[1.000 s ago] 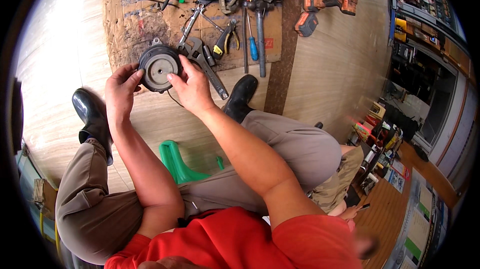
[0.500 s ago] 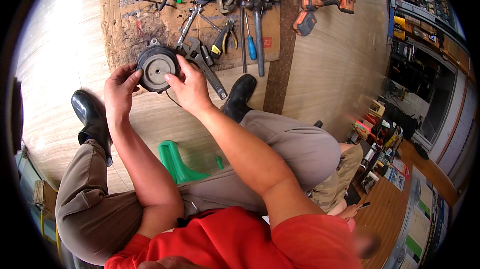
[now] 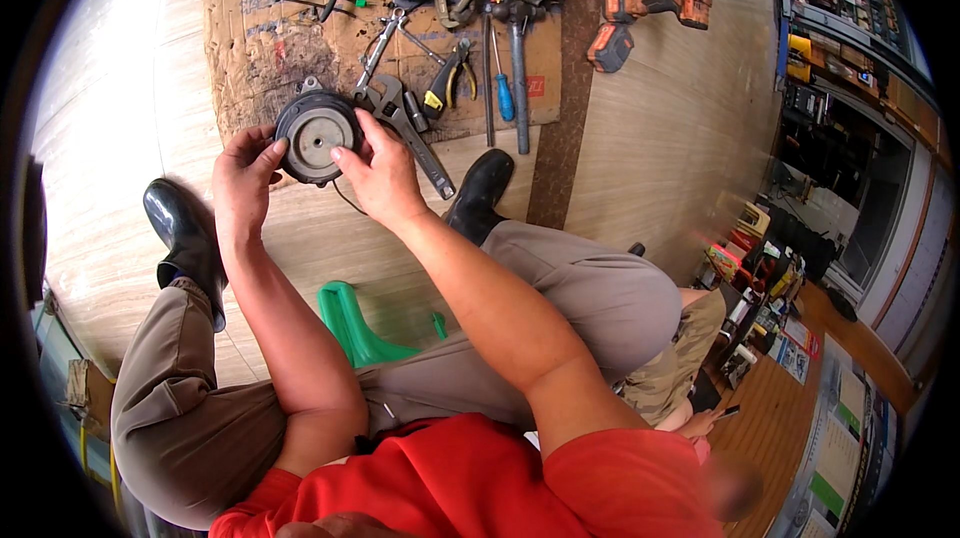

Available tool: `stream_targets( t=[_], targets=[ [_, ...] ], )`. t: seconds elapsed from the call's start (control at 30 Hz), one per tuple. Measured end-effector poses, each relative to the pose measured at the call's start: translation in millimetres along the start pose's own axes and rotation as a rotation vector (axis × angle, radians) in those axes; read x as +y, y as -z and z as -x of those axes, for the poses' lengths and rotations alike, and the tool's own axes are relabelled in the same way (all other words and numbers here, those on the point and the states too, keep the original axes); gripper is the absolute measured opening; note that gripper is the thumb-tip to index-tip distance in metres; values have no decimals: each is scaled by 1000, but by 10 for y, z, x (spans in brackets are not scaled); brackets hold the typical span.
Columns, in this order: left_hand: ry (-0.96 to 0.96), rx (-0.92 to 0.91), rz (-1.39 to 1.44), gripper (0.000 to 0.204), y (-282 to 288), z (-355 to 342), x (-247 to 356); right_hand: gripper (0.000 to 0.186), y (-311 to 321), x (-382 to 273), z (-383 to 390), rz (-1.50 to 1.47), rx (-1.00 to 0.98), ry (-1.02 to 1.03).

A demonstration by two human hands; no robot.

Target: The person removes a metal clutch plate from an AC compressor assembly by hand, handles small circular shims, and then places the components back together while seated near a variety of tools in a workshop.

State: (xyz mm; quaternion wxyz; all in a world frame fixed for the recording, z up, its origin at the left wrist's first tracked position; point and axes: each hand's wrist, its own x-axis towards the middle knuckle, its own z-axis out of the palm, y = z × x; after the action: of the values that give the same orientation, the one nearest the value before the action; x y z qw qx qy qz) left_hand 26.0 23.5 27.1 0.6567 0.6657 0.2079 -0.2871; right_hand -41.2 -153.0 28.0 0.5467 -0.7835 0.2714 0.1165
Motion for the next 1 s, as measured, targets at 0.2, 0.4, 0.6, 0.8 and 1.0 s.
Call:
stream_targets(
  t=[0.2, 0.4, 0.6, 0.8, 1.0],
  targets=[
    [4, -17, -66, 26, 13, -4, -14, 58, 8, -20, 2, -9, -12, -6],
    [12, -48, -79, 28, 37, 17, 0, 58, 13, -50, 16, -63, -18, -11],
    [16, -54, -85, 28, 36, 20, 14, 58, 25, -43, -4, -52, -42, -33],
    [24, -34, -51, 26, 10, 26, 30, 60, 37, -81, -6, -90, -47, -33],
    [27, -31, -32, 25, 13, 30, 26, 60, 22, -52, 1, -123, -52, -50]
  ],
)
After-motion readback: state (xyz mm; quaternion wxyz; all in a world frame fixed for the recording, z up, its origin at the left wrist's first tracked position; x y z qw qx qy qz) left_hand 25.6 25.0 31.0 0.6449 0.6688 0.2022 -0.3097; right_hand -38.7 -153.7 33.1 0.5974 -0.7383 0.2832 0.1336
